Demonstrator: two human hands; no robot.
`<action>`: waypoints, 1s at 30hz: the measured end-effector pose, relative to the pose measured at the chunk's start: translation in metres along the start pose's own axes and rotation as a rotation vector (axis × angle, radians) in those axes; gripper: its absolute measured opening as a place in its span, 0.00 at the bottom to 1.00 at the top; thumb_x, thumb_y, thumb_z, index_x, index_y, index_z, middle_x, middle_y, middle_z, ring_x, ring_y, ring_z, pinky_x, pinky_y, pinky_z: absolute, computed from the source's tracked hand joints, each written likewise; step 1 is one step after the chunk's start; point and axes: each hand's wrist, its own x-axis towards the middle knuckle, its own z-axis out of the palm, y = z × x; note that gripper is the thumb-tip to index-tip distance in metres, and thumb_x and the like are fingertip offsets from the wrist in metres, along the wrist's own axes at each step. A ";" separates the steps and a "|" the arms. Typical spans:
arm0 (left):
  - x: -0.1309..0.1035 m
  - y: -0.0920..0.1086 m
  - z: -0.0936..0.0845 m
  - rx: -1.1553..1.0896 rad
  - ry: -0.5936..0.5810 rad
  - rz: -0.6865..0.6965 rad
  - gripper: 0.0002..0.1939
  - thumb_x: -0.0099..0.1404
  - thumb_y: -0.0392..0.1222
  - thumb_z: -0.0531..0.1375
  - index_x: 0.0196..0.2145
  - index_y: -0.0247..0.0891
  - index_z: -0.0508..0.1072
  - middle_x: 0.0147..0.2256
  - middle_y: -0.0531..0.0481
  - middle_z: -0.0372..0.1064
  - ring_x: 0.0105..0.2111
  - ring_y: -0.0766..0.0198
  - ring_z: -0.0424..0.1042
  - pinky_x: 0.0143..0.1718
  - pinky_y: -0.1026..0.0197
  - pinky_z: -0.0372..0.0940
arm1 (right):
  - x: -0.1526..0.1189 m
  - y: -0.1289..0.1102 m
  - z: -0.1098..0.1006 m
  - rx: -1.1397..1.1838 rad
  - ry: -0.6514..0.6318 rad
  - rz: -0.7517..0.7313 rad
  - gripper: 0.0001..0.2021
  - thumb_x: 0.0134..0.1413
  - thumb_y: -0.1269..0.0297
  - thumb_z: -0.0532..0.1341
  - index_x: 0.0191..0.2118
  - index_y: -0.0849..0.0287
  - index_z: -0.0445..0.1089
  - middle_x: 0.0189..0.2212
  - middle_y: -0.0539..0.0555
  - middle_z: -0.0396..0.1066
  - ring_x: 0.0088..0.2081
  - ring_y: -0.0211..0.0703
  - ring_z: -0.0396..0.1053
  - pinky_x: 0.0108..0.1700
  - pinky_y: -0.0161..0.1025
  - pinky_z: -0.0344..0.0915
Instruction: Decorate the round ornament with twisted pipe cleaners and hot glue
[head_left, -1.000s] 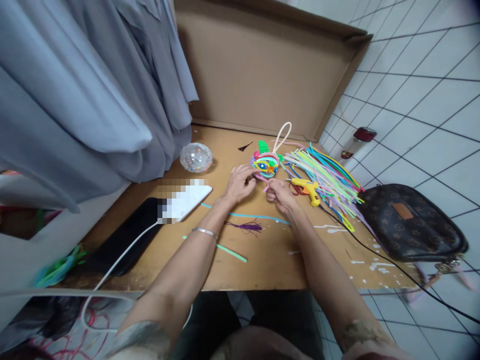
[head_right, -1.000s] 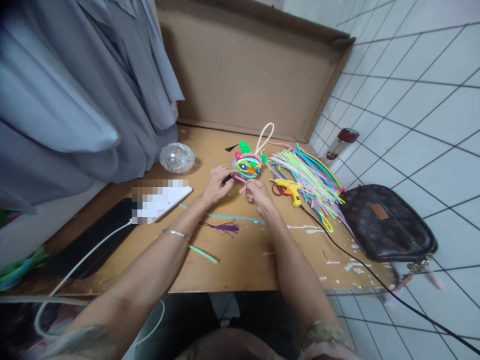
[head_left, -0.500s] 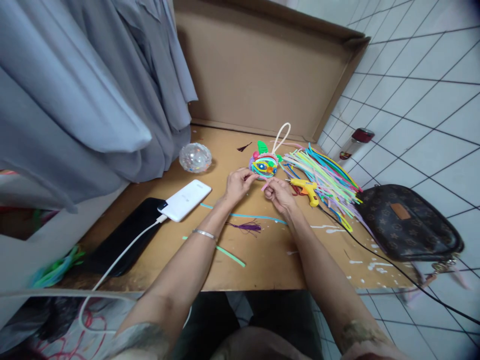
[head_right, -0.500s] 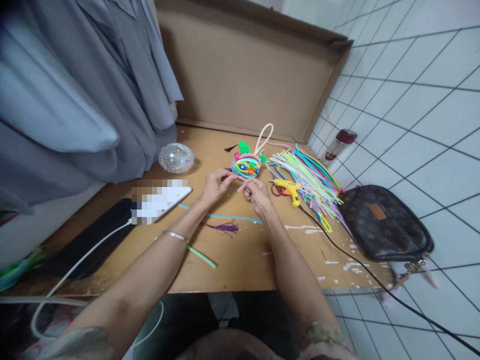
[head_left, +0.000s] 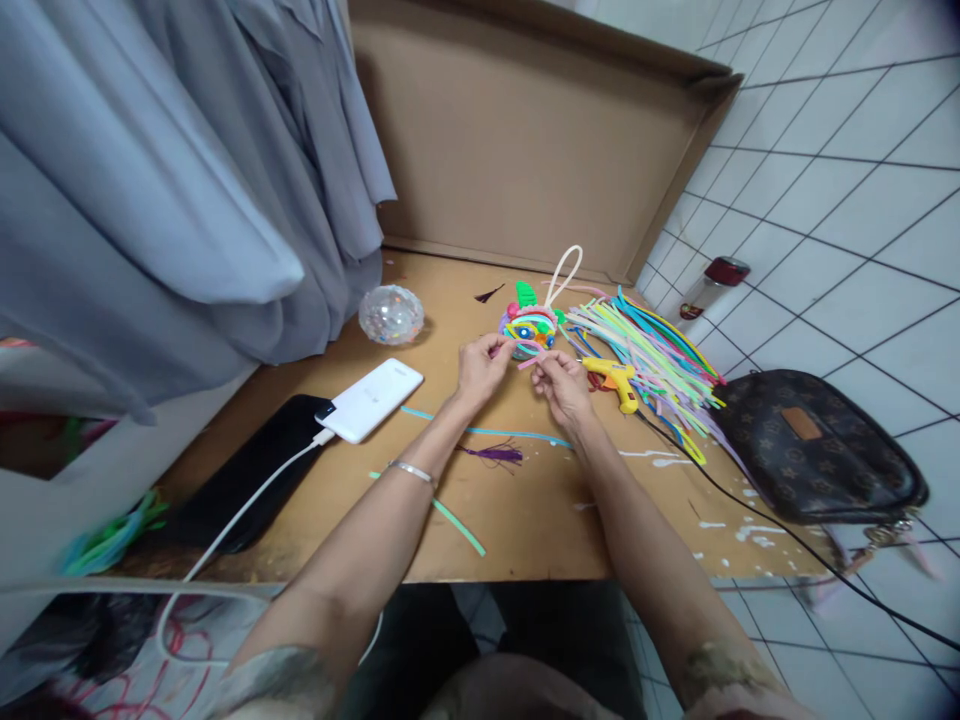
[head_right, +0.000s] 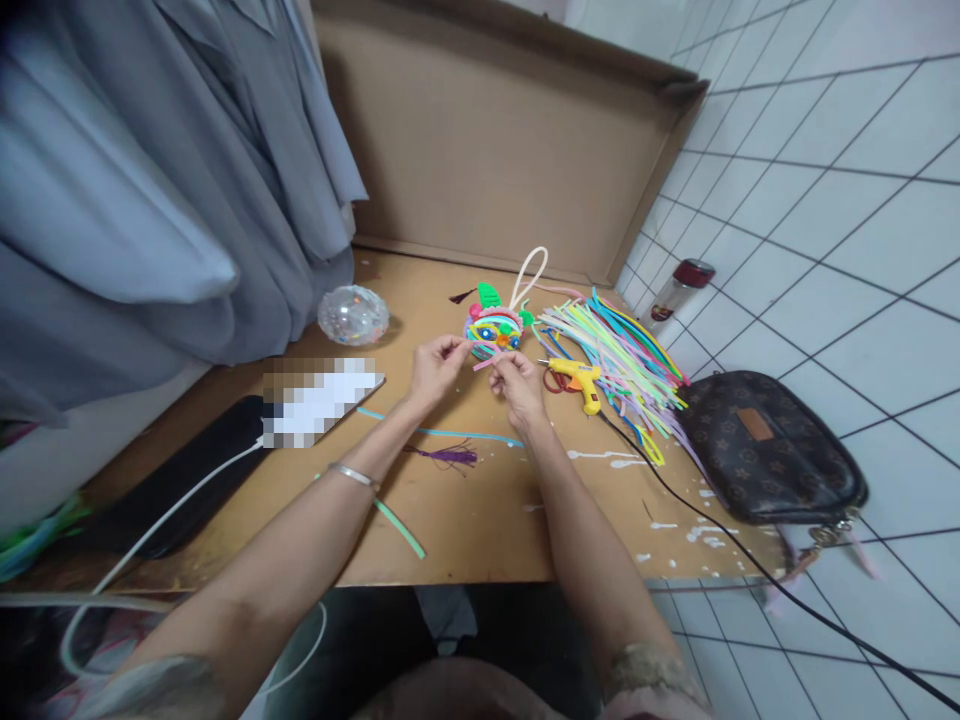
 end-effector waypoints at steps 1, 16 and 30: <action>-0.001 0.001 0.001 -0.021 -0.027 0.003 0.15 0.66 0.49 0.60 0.27 0.37 0.77 0.23 0.53 0.68 0.26 0.65 0.63 0.31 0.63 0.59 | 0.001 0.001 0.000 0.013 0.037 -0.010 0.17 0.36 0.55 0.74 0.24 0.56 0.67 0.16 0.43 0.66 0.19 0.30 0.62 0.20 0.28 0.55; -0.007 0.004 0.007 -0.174 -0.212 0.003 0.19 0.66 0.54 0.60 0.31 0.36 0.81 0.21 0.52 0.69 0.25 0.65 0.65 0.32 0.63 0.62 | 0.005 0.011 0.002 -0.002 0.208 -0.106 0.11 0.41 0.59 0.70 0.25 0.56 0.69 0.20 0.46 0.72 0.25 0.33 0.69 0.27 0.30 0.61; 0.003 -0.001 0.003 -0.242 -0.282 -0.106 0.07 0.57 0.43 0.66 0.28 0.36 0.81 0.22 0.52 0.72 0.25 0.66 0.67 0.31 0.62 0.63 | 0.008 0.009 -0.004 -0.131 0.144 -0.123 0.12 0.41 0.57 0.72 0.26 0.55 0.70 0.19 0.43 0.67 0.22 0.31 0.58 0.25 0.31 0.57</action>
